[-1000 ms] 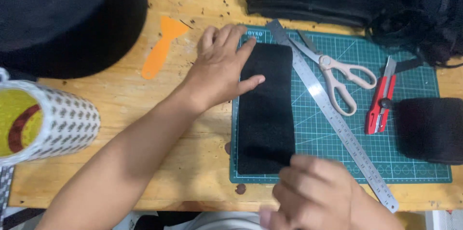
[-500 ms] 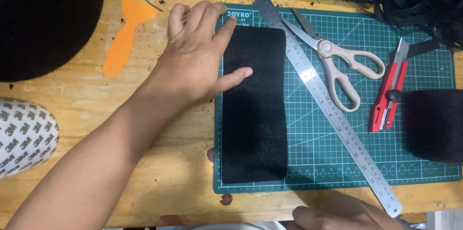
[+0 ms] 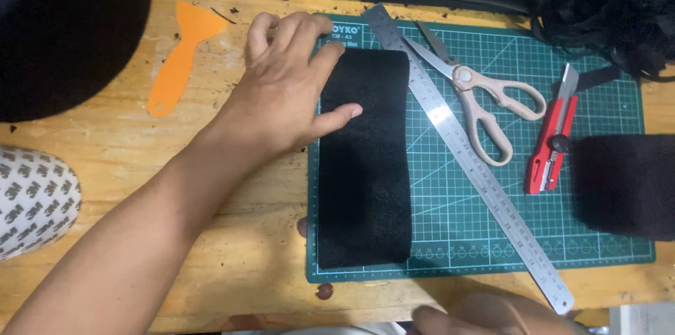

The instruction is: Measuring, cutting, and smoothing black fabric strips on a cutting mat using a ruler, scissors, and a scraper.

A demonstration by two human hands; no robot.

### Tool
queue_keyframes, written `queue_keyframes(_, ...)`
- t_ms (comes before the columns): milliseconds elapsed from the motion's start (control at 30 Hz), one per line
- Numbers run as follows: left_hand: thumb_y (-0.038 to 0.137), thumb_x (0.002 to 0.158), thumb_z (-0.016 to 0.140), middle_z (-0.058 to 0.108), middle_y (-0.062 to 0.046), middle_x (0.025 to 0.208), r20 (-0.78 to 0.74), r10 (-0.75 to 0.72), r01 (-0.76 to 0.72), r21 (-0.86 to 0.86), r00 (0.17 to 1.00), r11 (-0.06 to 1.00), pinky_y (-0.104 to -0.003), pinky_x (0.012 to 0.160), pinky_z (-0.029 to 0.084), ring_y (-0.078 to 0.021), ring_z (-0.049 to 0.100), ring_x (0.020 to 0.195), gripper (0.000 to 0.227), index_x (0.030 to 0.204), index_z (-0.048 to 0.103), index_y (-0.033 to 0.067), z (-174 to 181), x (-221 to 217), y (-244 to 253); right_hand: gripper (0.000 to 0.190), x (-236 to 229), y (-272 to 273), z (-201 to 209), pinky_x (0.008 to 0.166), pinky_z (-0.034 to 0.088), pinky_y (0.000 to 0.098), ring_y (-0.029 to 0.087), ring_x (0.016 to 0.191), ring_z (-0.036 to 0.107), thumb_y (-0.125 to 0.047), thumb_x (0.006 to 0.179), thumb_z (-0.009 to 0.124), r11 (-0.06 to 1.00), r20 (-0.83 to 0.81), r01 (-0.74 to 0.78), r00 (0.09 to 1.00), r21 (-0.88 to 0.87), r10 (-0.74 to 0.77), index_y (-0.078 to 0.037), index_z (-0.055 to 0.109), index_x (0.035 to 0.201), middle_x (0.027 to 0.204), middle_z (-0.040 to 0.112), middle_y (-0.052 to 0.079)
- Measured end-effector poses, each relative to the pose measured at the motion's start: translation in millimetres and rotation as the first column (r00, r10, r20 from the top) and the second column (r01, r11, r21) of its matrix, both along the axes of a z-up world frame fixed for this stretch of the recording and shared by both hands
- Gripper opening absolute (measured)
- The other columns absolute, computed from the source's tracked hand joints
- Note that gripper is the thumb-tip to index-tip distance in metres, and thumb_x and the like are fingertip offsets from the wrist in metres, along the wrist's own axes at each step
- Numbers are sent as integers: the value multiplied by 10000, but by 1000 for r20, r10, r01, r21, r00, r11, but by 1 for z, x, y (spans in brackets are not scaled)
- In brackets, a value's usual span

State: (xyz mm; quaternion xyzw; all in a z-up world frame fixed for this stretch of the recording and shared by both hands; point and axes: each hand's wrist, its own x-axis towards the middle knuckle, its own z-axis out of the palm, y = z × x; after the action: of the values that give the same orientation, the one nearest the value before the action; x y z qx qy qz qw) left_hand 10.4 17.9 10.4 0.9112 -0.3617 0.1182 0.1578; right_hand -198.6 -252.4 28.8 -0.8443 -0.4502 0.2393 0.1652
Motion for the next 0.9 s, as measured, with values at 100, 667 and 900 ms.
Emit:
queue_keyframes(100, 579, 896, 786, 502, -208, 1282, 49, -19, 21, -40, 999, 999, -552, 1077, 243, -374, 465, 1236, 660, 1190, 645, 6, 2, -1, 1, 412, 7, 5, 5, 616, 514, 398, 260, 782, 616, -424, 1159, 430, 997, -103, 12, 994, -77, -20, -193, 646, 894, 938, 636, 43)
queue_keyframes(667, 132, 958, 706, 557, -154, 1336, -211, -291, 160, -483, 933, 861, -422, 1056, 424, -332, 573, 1244, 480, 1330, 422, 25, 20, -23, -9, 509, 122, 51, 3, 928, 461, 267, 155, 1070, 550, -119, 1034, 633, 211, -215, 704, 465, 678, -859, -49, 406, 1485, 1274, 571, 119)
queue_keyframes(900, 56, 977, 706, 637, -77, 1082, -417, -400, -162, -830, 816, 534, -254, 835, 523, -142, 632, 953, 560, 1439, 390, 79, 14, -22, -15, 219, 120, 53, 14, 961, 502, 255, 150, 1058, 622, -93, 1035, 636, 136, -288, 673, 479, 727, -829, -46, 552, 1232, 1175, 628, 92)
